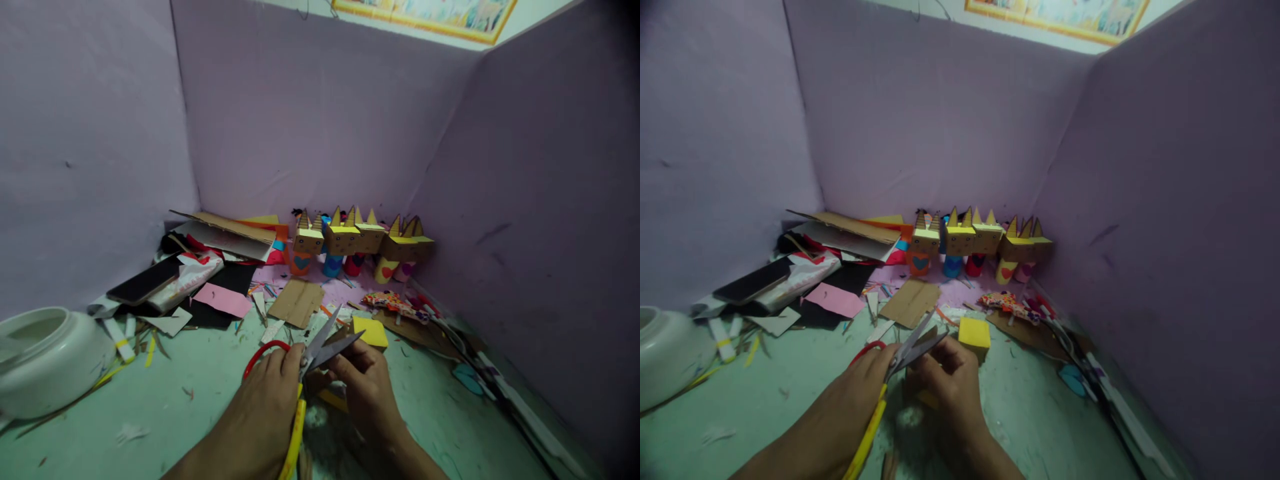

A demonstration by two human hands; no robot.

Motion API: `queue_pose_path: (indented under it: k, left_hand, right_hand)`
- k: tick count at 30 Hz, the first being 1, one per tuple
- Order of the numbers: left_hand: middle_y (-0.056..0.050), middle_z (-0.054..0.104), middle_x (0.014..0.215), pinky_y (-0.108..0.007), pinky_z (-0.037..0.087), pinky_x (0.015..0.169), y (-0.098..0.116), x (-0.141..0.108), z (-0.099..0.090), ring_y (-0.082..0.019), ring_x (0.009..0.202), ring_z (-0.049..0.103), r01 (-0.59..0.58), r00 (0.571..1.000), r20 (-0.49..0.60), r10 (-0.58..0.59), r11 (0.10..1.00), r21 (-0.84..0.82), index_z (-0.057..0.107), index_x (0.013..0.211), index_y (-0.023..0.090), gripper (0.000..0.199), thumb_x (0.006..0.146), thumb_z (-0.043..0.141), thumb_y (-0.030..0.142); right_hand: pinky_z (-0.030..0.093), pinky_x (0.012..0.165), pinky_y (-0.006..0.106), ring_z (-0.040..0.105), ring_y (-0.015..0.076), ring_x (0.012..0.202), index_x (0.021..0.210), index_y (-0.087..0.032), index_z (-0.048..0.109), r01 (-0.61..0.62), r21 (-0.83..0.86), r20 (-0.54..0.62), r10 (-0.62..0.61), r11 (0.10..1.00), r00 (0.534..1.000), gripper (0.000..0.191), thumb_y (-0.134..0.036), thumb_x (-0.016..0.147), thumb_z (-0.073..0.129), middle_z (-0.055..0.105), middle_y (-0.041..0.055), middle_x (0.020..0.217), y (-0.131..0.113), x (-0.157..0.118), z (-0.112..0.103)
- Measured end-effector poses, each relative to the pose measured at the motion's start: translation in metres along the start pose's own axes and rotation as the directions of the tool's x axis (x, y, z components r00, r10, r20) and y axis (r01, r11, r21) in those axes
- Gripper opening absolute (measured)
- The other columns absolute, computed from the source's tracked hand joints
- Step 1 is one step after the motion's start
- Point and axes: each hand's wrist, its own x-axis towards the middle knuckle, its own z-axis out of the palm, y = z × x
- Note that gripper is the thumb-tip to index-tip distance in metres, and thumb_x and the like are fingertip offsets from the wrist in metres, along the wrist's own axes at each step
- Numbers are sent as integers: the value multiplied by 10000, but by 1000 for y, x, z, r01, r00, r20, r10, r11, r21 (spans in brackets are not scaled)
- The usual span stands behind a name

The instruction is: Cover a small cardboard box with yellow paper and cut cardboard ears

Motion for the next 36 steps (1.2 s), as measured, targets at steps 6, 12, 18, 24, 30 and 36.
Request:
queue_pose_path:
  k: [6, 12, 18, 24, 30, 36]
  left_hand:
    - [-186, 567, 1136, -439, 439, 834, 4, 2, -2, -283, 1011, 547, 33, 999, 35, -36, 996, 83, 403, 1287, 126, 594, 718, 278, 6]
    - [-198, 571, 1098, -449, 452, 791, 5, 2, -1, -307, 976, 563, 27, 997, 63, -33, 994, 105, 400, 1283, 104, 607, 704, 262, -15]
    - [-195, 586, 1033, -450, 475, 716, 4, 0, 0, -313, 904, 593, 0, 999, 46, -8, 985, 170, 429, 1240, 107, 578, 702, 258, -15]
    - [-178, 614, 975, -409, 506, 674, 2, -1, 1, -274, 815, 630, -22, 999, 52, 8, 961, 275, 465, 1207, 107, 575, 693, 263, -53]
    - [-155, 637, 922, -384, 520, 620, 3, -2, 1, -259, 734, 645, -35, 999, 32, 26, 947, 319, 515, 1135, 108, 570, 636, 311, -78]
    - [-107, 649, 836, -361, 497, 576, -1, -3, 8, -254, 677, 648, -47, 998, -34, 57, 967, 251, 532, 1064, 145, 524, 631, 329, -67]
  right_hand:
    - [460, 425, 257, 531, 137, 395, 702, -150, 670, -38, 19, 57, 37, 999, 998, 241, -385, 659, 703, 594, 7, 494, -1, 0, -2]
    - [466, 436, 268, 546, 148, 403, 673, -154, 665, -35, 29, 84, 32, 999, 996, 229, -381, 672, 693, 589, 8, 481, -5, 0, -2]
    - [459, 438, 272, 556, 159, 413, 649, -157, 644, -50, 37, 83, 47, 998, 995, 211, -361, 663, 692, 596, 10, 485, -5, -1, -3]
    - [435, 472, 245, 557, 146, 469, 615, -148, 642, 6, -30, 34, -5, 1000, 999, 181, -315, 659, 696, 602, 12, 514, -1, 0, -6]
    - [458, 459, 237, 569, 144, 458, 618, -148, 638, 27, -44, 61, -24, 999, 998, 185, -317, 671, 692, 611, 7, 513, -1, 1, -9]
    - [466, 451, 230, 576, 138, 442, 586, -151, 618, 15, -17, 70, -13, 1000, 997, 191, -303, 680, 687, 608, 1, 500, -4, 0, -5]
